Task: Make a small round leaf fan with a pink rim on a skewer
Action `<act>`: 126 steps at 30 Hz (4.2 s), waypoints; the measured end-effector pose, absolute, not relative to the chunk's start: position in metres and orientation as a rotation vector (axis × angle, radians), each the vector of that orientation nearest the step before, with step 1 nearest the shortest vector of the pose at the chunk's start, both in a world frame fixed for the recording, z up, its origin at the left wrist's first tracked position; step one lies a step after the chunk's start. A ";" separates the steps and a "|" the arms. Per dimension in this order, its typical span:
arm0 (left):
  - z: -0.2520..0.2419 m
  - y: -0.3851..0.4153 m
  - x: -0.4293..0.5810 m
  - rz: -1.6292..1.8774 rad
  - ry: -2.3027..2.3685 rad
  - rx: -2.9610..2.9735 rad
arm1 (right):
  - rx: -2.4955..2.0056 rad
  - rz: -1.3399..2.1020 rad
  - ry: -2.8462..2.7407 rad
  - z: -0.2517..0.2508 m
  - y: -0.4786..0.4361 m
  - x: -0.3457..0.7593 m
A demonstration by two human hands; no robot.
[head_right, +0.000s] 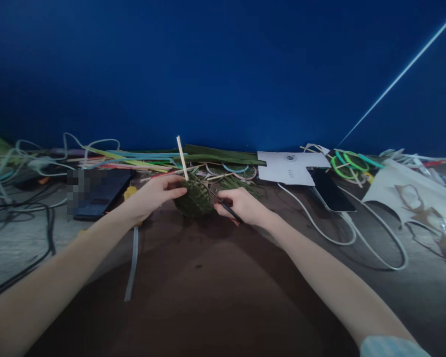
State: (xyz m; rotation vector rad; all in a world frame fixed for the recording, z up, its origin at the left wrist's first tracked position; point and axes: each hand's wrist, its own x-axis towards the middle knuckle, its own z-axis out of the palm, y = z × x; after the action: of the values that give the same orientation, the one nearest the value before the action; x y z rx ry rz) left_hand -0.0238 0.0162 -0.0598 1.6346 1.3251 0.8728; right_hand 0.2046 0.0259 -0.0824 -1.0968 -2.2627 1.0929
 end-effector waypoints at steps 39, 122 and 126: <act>-0.052 0.017 -0.028 0.858 1.484 1.743 | -1.119 1.206 -2.201 -0.080 0.030 0.209; -0.070 0.019 -0.022 0.869 1.206 1.725 | -1.050 0.768 -2.391 -0.078 0.026 0.202; -0.070 0.020 -0.023 0.859 1.244 1.741 | -1.039 0.742 -2.391 -0.078 0.026 0.202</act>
State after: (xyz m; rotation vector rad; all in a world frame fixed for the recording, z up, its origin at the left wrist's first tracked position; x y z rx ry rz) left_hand -0.0229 0.0196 -0.0701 1.7407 1.2441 0.8588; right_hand 0.2019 0.0264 -0.0778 -1.0389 -2.3910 0.7416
